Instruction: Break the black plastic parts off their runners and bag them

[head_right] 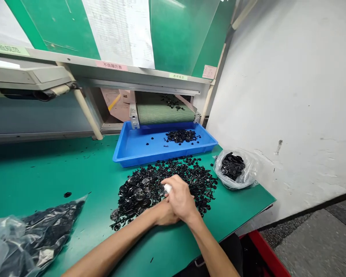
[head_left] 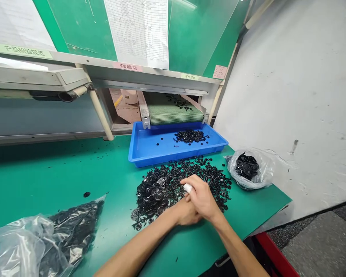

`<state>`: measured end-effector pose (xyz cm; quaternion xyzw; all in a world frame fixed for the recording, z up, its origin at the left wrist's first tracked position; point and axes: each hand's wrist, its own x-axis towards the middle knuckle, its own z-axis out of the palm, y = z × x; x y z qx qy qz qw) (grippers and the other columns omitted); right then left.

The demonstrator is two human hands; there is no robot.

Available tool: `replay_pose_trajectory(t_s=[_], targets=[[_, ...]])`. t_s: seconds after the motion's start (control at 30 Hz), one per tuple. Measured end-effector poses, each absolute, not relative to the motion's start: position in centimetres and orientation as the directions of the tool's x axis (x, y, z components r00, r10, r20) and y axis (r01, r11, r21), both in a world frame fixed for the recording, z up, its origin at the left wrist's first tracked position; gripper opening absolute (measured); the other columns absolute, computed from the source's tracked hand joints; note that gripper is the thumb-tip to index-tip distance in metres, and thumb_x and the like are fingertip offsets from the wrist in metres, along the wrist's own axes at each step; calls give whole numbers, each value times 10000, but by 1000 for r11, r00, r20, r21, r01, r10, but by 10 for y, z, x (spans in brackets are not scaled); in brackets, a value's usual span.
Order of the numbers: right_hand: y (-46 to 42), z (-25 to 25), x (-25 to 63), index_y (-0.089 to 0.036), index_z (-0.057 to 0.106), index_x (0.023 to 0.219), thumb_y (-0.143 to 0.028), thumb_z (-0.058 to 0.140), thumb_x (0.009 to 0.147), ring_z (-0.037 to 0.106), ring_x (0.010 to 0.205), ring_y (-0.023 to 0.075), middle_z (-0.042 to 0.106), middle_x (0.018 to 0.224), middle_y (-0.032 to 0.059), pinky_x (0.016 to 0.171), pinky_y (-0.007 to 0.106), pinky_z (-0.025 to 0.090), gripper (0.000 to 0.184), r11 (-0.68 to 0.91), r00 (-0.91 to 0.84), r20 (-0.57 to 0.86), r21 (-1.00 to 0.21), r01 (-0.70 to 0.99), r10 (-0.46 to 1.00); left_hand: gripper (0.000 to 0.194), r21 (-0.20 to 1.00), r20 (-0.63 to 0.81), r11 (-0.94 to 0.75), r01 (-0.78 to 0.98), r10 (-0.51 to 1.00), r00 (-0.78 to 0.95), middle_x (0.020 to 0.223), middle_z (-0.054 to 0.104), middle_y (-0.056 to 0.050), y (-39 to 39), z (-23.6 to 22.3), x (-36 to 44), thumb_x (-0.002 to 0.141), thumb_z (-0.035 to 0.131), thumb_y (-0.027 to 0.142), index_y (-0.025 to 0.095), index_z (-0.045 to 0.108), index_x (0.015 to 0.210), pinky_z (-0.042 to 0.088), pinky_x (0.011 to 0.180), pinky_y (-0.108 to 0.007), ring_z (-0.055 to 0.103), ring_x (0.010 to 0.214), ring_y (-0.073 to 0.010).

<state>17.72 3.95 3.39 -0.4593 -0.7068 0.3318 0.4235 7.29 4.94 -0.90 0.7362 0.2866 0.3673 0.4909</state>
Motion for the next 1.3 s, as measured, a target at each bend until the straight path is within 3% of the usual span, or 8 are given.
replay_pose_trajectory(t_s=[0.13,0.33,0.43,0.57,0.73,0.93,1.1,1.3], targets=[[41,34,195,-178,625,1047,-187,511,799,664,686,121,592,978,37,642,263,567,273,99,-76,93,-992,82,993,119,912,238,-391,127,754,612,742,646,-38,49,-8,71,673,562,106,210,591,622,437,786,-351,565,782,-231],[37,29,202,-170,646,1004,-254,638,738,649,669,122,633,877,16,671,278,561,279,19,-50,23,-997,-70,999,145,964,128,-215,159,893,431,733,582,-3,24,9,38,889,384,204,213,526,861,440,600,-276,544,638,-152],[30,21,190,-174,659,993,-225,604,759,648,702,131,642,880,23,676,270,550,245,53,-119,55,-998,-20,991,236,999,-53,49,19,944,326,750,580,3,18,14,27,946,349,406,206,469,980,383,430,-219,543,534,-125],[12,14,167,-182,633,1015,-182,523,820,641,756,147,652,874,30,680,260,536,224,113,-169,92,-986,124,981,330,980,-170,193,-54,942,289,629,584,30,9,14,16,875,516,512,184,494,849,310,395,-186,457,425,-76],[-15,8,153,-218,626,987,-191,482,898,563,647,132,578,805,8,583,242,469,171,290,-292,184,-880,377,939,322,979,-184,197,-44,962,203,598,605,29,-16,6,2,888,505,514,201,489,813,408,494,-214,541,518,-117],[-27,-2,148,-182,599,997,-98,344,899,526,599,158,556,762,39,552,270,435,286,589,-494,358,-660,467,792,360,964,-267,254,82,932,244,517,557,69,-39,13,-10,917,415,553,210,482,831,319,427,-191,449,378,-75],[-22,1,130,-189,582,927,-152,301,935,516,600,158,551,728,36,556,262,429,283,574,-489,354,-698,429,797,368,945,-307,324,-50,928,211,523,547,71,-42,17,-16,927,375,564,214,449,843,242,367,-172,432,341,-60],[5,9,118,-206,577,1023,-96,342,923,569,722,151,609,858,35,673,261,470,278,521,-444,317,-706,480,838,366,930,-285,314,-190,944,164,592,589,45,-26,9,-40,891,485,543,194,491,1002,324,357,-177,527,386,-91]])
